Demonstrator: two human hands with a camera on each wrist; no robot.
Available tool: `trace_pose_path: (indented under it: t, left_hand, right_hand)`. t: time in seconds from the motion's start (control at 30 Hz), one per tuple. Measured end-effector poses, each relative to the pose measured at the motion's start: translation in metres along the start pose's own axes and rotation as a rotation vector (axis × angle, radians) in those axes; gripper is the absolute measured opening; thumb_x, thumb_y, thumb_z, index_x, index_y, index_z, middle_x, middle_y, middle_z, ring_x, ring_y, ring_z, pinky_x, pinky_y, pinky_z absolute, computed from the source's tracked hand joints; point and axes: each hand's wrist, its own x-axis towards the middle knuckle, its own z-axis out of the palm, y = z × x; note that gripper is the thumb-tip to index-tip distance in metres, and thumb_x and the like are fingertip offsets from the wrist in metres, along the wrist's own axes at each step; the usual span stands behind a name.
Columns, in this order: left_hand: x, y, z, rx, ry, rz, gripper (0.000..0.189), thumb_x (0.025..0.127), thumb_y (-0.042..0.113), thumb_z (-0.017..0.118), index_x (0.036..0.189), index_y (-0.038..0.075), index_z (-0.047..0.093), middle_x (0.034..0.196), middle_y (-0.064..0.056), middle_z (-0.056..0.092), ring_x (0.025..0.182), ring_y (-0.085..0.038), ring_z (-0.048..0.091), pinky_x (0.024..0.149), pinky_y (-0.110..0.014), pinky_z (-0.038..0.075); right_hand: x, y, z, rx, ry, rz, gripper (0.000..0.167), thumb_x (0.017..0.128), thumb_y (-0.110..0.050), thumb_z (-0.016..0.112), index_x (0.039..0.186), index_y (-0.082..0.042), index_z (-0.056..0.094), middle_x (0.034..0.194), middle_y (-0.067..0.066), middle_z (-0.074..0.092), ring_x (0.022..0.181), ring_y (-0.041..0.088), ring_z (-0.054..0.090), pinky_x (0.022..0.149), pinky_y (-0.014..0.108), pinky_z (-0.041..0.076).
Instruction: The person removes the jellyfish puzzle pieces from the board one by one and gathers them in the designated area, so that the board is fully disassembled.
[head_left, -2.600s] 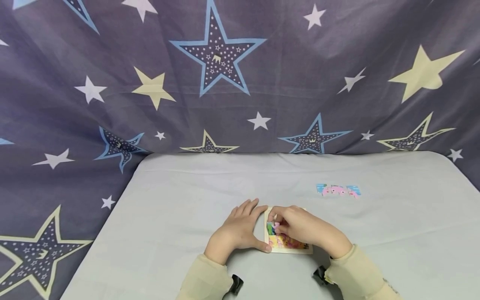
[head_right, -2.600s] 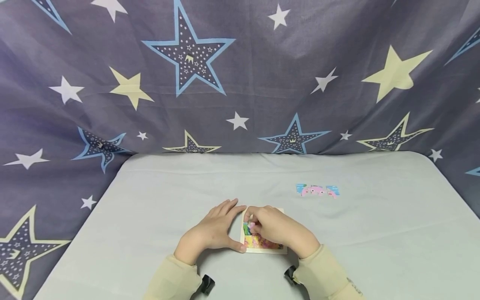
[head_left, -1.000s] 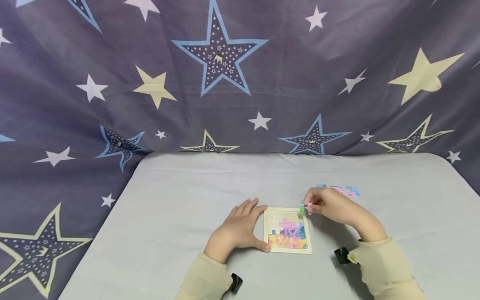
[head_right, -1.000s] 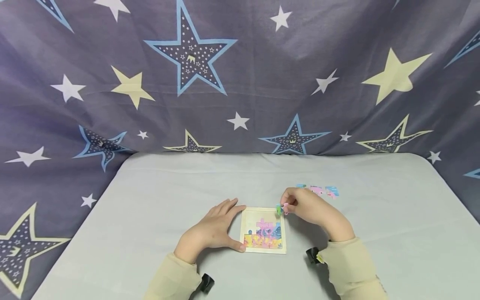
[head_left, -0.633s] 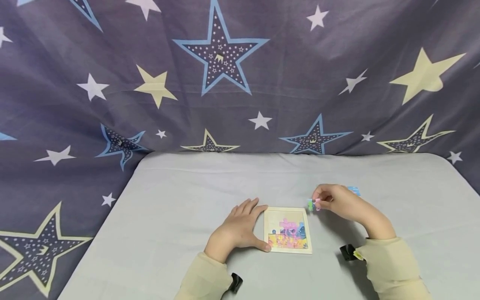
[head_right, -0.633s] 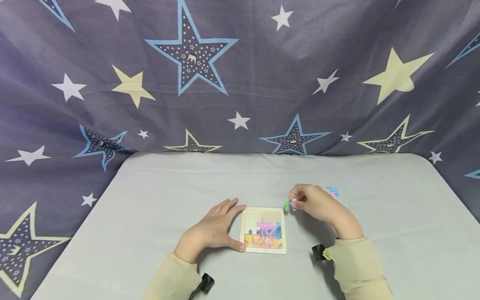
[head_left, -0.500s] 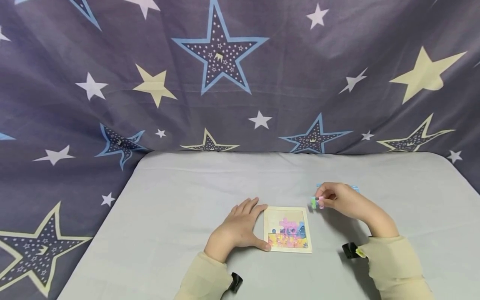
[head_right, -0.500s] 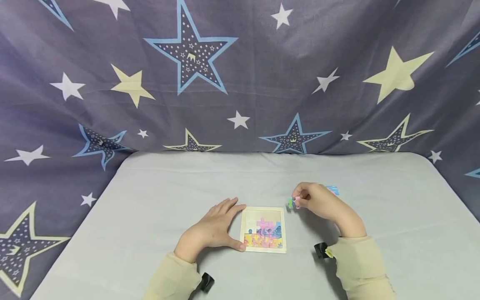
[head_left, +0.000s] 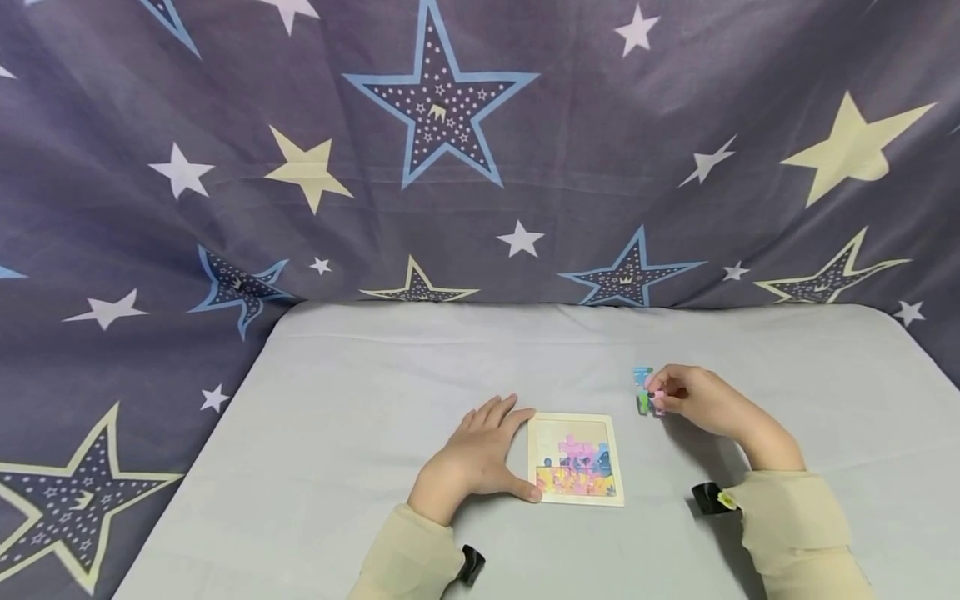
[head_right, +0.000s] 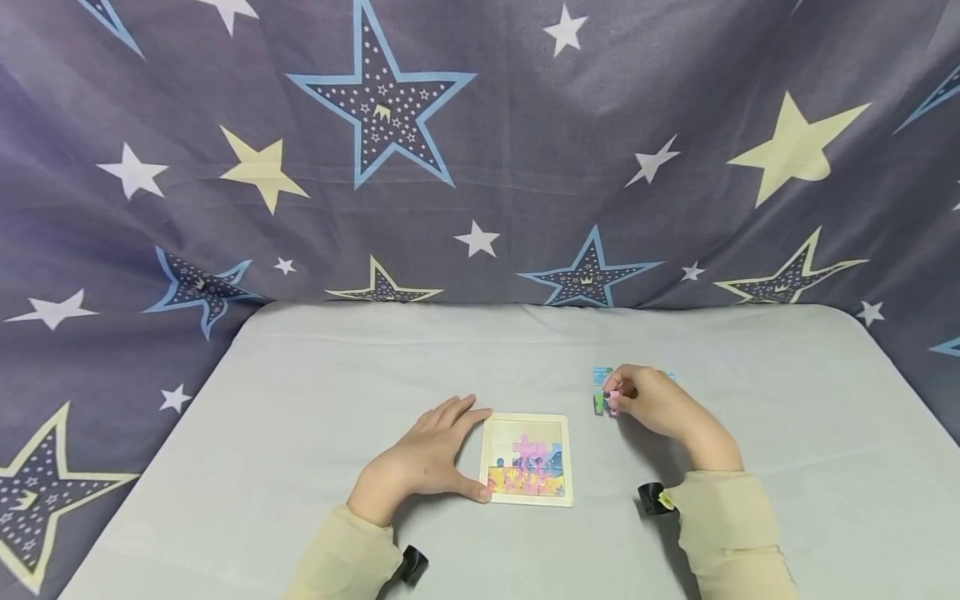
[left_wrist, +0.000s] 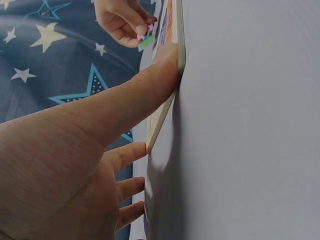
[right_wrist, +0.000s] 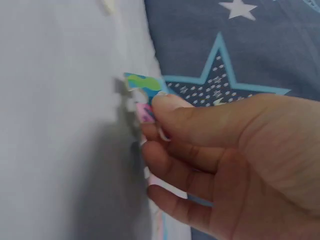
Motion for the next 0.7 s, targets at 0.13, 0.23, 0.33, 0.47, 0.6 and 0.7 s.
trace_pose_path:
  t: [0.13,0.23,0.33,0.47,0.6,0.7]
  left_hand:
    - [-0.0005,-0.0007,0.0,0.001,0.0,0.0,0.105,0.066,0.049,0.089,0.152,0.016,0.038,0.162,-0.012,0.021,0.149,-0.034,0.016,0.12,-0.054,0.014]
    - [-0.0004,-0.0009,0.0001,0.001,-0.001,-0.001,0.105,0.066,0.049,0.089,0.152,0.017,0.038,0.162,-0.012,0.021,0.149,-0.034,0.016,0.12,-0.054,0.014]
    - [0.0001,-0.0011,0.0001,0.005,-0.003,-0.002,0.105,0.066,0.05,0.089,0.152,0.017,0.037,0.162,-0.011,0.021,0.149,-0.034,0.016,0.12,-0.054,0.014]
    - [0.0007,-0.0013,0.0007,0.007,-0.004,-0.004,0.106,0.066,0.05,0.089,0.152,0.017,0.037,0.163,-0.011,0.02,0.149,-0.033,0.015,0.12,-0.054,0.014]
    - [0.0014,-0.0012,0.0015,0.008,-0.003,-0.006,0.106,0.066,0.049,0.089,0.152,0.017,0.037,0.163,-0.011,0.021,0.149,-0.033,0.015,0.12,-0.054,0.014]
    - [0.0017,-0.0011,0.0015,0.011,-0.001,-0.004,0.106,0.066,0.049,0.089,0.152,0.017,0.037,0.162,-0.011,0.021,0.149,-0.033,0.016,0.12,-0.054,0.014]
  right_hand:
    - [0.0022,0.0047,0.0035,-0.011,0.037,0.008,0.005,0.094,0.0,0.064,0.099,0.001,0.064,0.091,0.008,0.067,0.086,0.022,0.061,0.074,0.04,0.053]
    - [0.0035,0.0048,0.0054,-0.008,0.045,0.009,0.005,0.094,0.0,0.064,0.099,0.001,0.064,0.092,0.009,0.067,0.087,0.024,0.062,0.075,0.041,0.054]
    - [0.005,0.0046,0.0066,-0.008,0.043,0.007,0.005,0.094,0.0,0.064,0.099,0.001,0.064,0.092,0.008,0.067,0.088,0.025,0.063,0.077,0.042,0.054]
    - [0.0062,0.0052,0.0077,-0.025,0.042,0.005,0.004,0.093,0.001,0.063,0.098,0.001,0.064,0.09,0.006,0.067,0.086,0.022,0.062,0.077,0.041,0.053]
    - [0.0067,0.007,0.0091,-0.067,0.051,-0.002,0.004,0.092,0.002,0.065,0.096,0.001,0.064,0.084,0.004,0.064,0.078,0.017,0.056,0.07,0.037,0.05]
    - [0.0072,0.0079,0.0102,-0.09,0.059,-0.006,0.004,0.091,0.002,0.065,0.095,0.002,0.064,0.081,0.004,0.061,0.073,0.015,0.052,0.065,0.034,0.046]
